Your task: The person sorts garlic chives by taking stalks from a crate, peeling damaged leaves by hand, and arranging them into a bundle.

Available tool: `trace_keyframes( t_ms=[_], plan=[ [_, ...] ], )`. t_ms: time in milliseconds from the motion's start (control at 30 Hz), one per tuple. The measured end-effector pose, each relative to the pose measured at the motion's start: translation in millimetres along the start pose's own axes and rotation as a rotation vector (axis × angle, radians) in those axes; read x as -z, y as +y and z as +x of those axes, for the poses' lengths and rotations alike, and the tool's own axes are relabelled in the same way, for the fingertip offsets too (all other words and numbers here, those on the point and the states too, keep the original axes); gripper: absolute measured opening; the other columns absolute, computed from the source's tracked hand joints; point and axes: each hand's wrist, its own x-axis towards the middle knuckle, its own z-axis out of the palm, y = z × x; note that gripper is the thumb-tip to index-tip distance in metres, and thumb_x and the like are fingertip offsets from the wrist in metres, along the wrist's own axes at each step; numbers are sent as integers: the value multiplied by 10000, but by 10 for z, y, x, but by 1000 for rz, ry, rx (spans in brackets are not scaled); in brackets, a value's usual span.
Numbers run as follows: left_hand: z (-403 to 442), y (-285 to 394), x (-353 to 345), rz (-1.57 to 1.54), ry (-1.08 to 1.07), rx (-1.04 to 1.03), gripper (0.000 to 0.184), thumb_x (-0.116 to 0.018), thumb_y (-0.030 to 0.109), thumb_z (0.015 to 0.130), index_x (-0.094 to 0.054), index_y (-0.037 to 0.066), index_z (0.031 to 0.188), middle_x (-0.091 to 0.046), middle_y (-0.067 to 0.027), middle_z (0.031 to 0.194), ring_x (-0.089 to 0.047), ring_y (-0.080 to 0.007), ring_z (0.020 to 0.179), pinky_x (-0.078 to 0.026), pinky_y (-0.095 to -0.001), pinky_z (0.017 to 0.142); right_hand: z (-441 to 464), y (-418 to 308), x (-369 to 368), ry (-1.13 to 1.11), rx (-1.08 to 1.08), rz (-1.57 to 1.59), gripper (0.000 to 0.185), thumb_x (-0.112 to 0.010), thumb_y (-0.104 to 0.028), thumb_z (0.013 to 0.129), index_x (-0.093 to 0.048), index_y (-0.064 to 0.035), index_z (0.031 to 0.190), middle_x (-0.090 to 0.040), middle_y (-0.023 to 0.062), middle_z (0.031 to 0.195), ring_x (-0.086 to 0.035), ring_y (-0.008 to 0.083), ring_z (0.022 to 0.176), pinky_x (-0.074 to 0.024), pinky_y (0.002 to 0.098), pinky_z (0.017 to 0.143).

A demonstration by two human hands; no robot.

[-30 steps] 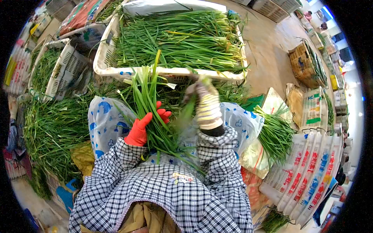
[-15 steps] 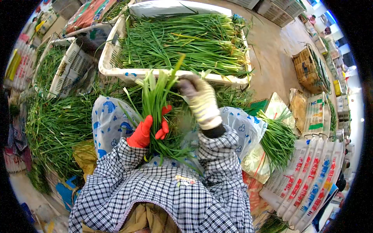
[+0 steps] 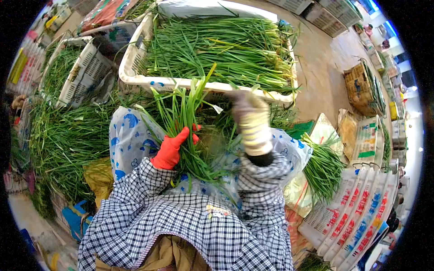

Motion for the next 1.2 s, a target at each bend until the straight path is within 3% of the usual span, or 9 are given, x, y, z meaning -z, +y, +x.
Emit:
trace_keyframes(
  t_ms=[100,167,333,500,667,867,1000,1067,1200],
  plan=[
    [-1,-46,57,115,-61,-8,566,-592,197,900,-356,107,1407,-606,-59,1083,-574,-126,807,-480,-262,729,12,70,-576,32,145,-548,305,-708,-173,811,-621,43,1008,-664,52,804,-548,103,666,-469,265,628],
    [-10,-41,74,157,-105,-39,562,-600,203,887,-380,84,1390,-607,-53,1045,-564,-121,818,-469,-263,728,107,329,-705,-36,-20,-19,293,-689,-164,826,-611,56,1005,-662,65,798,-553,100,677,-474,265,636],
    [5,37,62,-69,-164,-33,495,-515,301,933,-428,18,1329,-571,-95,1181,-567,-185,1026,-461,-312,873,128,406,-390,50,-198,69,126,-634,-118,864,-639,-3,914,-567,-35,672,-493,60,583,-393,213,522],
    [57,0,49,-306,-167,-62,448,-497,256,954,-429,16,1326,-502,-87,1314,-545,-210,1129,-467,-336,920,243,604,168,473,44,-1204,425,-683,-197,804,-557,22,1146,-682,157,821,-616,228,638,-493,334,619],
    [47,-17,63,-147,-86,-80,397,-557,162,916,-489,22,1281,-578,-83,1216,-598,-179,980,-470,-315,869,165,387,-202,508,513,-459,257,-700,-99,810,-608,-82,1050,-632,75,695,-566,153,586,-453,280,546],
    [40,-131,154,15,-57,-100,366,-597,122,880,-545,26,1230,-619,-48,1130,-576,-151,1011,-441,-293,893,176,222,-617,-62,145,-193,192,-669,-174,853,-661,-1,937,-656,22,732,-547,82,592,-446,253,545],
    [-25,-178,235,115,-54,-286,390,-616,140,861,-544,77,1240,-609,-45,1124,-575,-166,1019,-471,-320,864,154,341,-428,-97,-126,116,157,-638,-187,878,-667,-49,947,-637,-39,732,-453,11,524,-346,169,478],
    [-17,-65,199,-254,35,30,446,-620,104,851,-511,128,1283,-602,-29,1124,-568,-162,1037,-500,-337,822,165,458,-352,-74,-166,174,145,-624,-171,888,-675,-55,959,-644,-36,746,-466,19,536,-360,175,488],
    [15,-64,107,-297,-3,8,429,-619,111,858,-517,123,1275,-602,-32,1134,-579,-161,1027,-497,-327,824,124,439,-248,14,-211,177,142,-650,-172,872,-691,-58,946,-652,-37,792,-507,31,653,-384,183,604]
  ],
)
